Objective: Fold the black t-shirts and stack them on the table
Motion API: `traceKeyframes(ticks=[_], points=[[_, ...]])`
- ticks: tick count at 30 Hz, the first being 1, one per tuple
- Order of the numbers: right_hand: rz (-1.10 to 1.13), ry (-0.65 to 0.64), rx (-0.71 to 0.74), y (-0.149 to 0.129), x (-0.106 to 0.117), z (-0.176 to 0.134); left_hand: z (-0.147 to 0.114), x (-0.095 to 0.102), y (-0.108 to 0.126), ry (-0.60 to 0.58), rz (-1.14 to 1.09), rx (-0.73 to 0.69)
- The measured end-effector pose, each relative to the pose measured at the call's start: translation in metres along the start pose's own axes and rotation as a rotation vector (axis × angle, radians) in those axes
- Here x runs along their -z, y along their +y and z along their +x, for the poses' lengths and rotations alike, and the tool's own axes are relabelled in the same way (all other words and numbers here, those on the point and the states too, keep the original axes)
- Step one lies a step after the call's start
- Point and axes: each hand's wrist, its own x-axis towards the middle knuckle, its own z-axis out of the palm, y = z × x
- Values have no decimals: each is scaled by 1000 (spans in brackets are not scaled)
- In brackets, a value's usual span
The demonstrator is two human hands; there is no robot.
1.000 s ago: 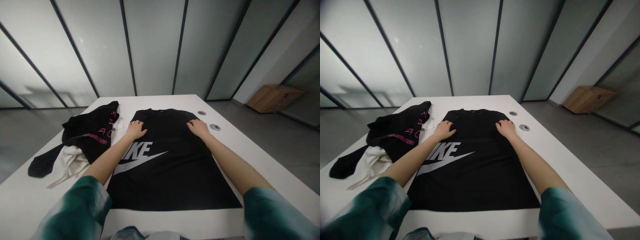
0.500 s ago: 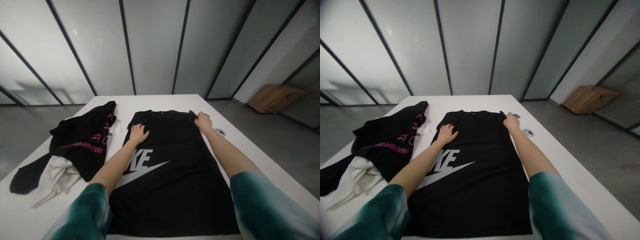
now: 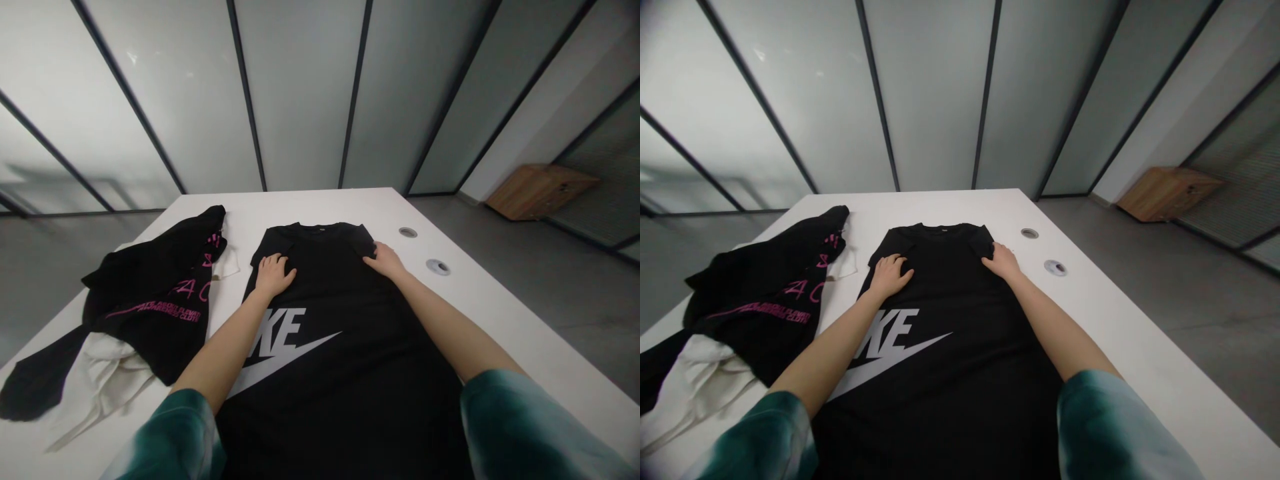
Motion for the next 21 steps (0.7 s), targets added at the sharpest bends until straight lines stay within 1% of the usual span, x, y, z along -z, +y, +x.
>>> traceKeyframes(ticks=[2, 4, 7, 9, 11, 13, 15, 16, 17, 18, 19, 21], points=[[84, -27, -36, 4, 0, 6, 0, 0, 0, 0, -10, 2], [222, 0, -67, 10, 2, 12, 0, 0, -1, 1, -18, 1], [487, 91, -137, 24, 9, 23, 0, 0, -1, 0, -19, 2], [653, 163, -217, 38, 17, 30, 0, 0, -1, -4, -17, 4], [793, 257, -326, 55, 25, 36, -1, 0, -2, -10, -20, 8], [862, 338, -466, 71, 32, 41, -1, 0, -2, -15, -25, 11], [830, 357, -596, 85, 38, 43, 0, 0, -2, -16, -31, 12], [778, 353, -629, 89, 41, 44, 0, -1, -2, -15, -35, 11], [705, 349, -622, 92, 43, 44, 0, -1, -3, -13, -38, 9], [615, 351, -577, 92, 45, 43, 0, -1, -3, -10, -42, 8], [512, 361, -499, 89, 46, 42, 0, -1, -3, -7, -44, 7], [287, 386, -284, 76, 47, 36, 0, -1, -2, -3, -44, 11]])
